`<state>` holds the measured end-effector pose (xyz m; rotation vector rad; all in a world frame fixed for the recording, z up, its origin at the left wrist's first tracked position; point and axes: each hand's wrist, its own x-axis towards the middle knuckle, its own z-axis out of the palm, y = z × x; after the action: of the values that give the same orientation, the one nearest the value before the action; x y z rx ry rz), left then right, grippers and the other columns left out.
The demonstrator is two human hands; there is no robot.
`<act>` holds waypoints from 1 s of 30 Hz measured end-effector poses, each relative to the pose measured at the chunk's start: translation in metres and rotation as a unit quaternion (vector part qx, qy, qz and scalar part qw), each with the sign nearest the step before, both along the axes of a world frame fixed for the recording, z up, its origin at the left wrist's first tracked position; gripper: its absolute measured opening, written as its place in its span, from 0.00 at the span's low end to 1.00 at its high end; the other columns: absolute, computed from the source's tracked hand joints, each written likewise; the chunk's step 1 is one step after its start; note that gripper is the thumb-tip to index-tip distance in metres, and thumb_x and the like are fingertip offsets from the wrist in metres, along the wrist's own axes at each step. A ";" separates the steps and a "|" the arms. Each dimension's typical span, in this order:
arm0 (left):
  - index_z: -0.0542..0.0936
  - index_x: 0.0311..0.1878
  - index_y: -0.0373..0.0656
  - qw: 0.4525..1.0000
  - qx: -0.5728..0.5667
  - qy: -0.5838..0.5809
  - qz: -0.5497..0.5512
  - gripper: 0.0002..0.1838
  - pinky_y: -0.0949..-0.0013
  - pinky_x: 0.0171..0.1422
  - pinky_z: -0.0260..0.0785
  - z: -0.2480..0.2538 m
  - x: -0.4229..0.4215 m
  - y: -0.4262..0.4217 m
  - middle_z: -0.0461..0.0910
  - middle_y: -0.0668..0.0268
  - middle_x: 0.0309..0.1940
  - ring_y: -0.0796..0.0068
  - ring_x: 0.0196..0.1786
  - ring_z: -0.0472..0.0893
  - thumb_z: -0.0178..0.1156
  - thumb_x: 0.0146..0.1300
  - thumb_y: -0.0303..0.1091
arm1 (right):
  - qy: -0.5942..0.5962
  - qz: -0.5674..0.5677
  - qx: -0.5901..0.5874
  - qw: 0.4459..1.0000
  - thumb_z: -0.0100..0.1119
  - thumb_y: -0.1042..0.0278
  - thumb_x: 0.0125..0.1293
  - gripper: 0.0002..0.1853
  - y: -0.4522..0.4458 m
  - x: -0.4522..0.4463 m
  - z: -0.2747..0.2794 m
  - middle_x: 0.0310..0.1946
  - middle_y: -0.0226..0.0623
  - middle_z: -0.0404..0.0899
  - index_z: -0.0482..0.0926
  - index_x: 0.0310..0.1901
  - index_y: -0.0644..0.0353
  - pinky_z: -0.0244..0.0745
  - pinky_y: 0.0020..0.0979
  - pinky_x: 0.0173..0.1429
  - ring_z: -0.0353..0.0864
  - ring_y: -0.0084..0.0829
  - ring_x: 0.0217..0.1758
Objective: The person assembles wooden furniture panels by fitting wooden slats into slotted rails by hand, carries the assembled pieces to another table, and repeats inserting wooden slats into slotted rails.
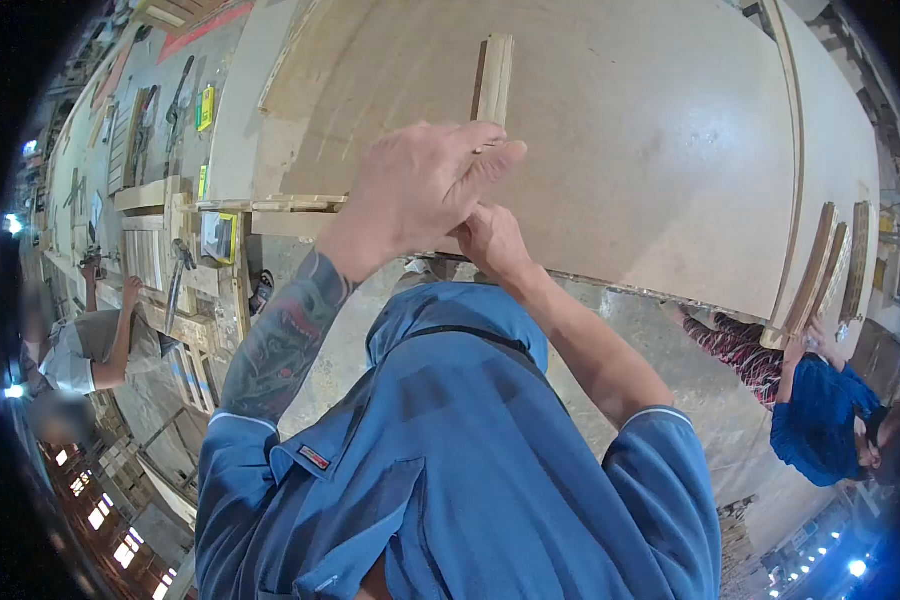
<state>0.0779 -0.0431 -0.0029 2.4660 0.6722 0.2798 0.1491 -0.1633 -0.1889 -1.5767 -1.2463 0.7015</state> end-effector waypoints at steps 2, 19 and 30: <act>0.86 0.46 0.43 0.999 0.003 0.031 -0.018 0.32 0.51 0.44 0.75 0.001 0.004 -0.001 0.85 0.53 0.33 0.49 0.40 0.84 0.46 0.74 0.63 | 0.056 -0.007 -0.010 0.998 0.61 0.75 0.55 0.05 -0.003 -0.003 -0.035 0.30 0.51 0.82 0.82 0.34 0.59 0.76 0.51 0.36 0.81 0.58 0.33; 0.83 0.54 0.37 0.923 -0.080 -0.353 0.132 0.19 0.68 0.47 0.74 0.038 -0.024 0.014 0.85 0.57 0.42 0.73 0.41 0.83 0.57 0.74 0.44 | 0.276 -0.109 -0.051 0.954 0.57 0.61 0.74 0.13 0.001 0.034 0.040 0.37 0.39 0.86 0.80 0.49 0.64 0.83 0.33 0.40 0.88 0.32 0.38; 0.81 0.59 0.40 0.945 -0.089 -0.245 0.197 0.25 0.69 0.42 0.77 -0.007 -0.010 -0.094 0.84 0.61 0.40 0.71 0.35 0.82 0.75 0.58 0.35 | 0.714 -0.090 0.051 0.693 0.54 0.47 0.76 0.23 -0.045 0.047 0.081 0.47 0.37 0.85 0.76 0.58 0.60 0.82 0.29 0.47 0.86 0.27 0.45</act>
<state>0.0679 -0.1366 -0.0103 1.9581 0.9113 0.9086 0.1956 -0.2087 -0.1076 -0.5759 0.0765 1.2892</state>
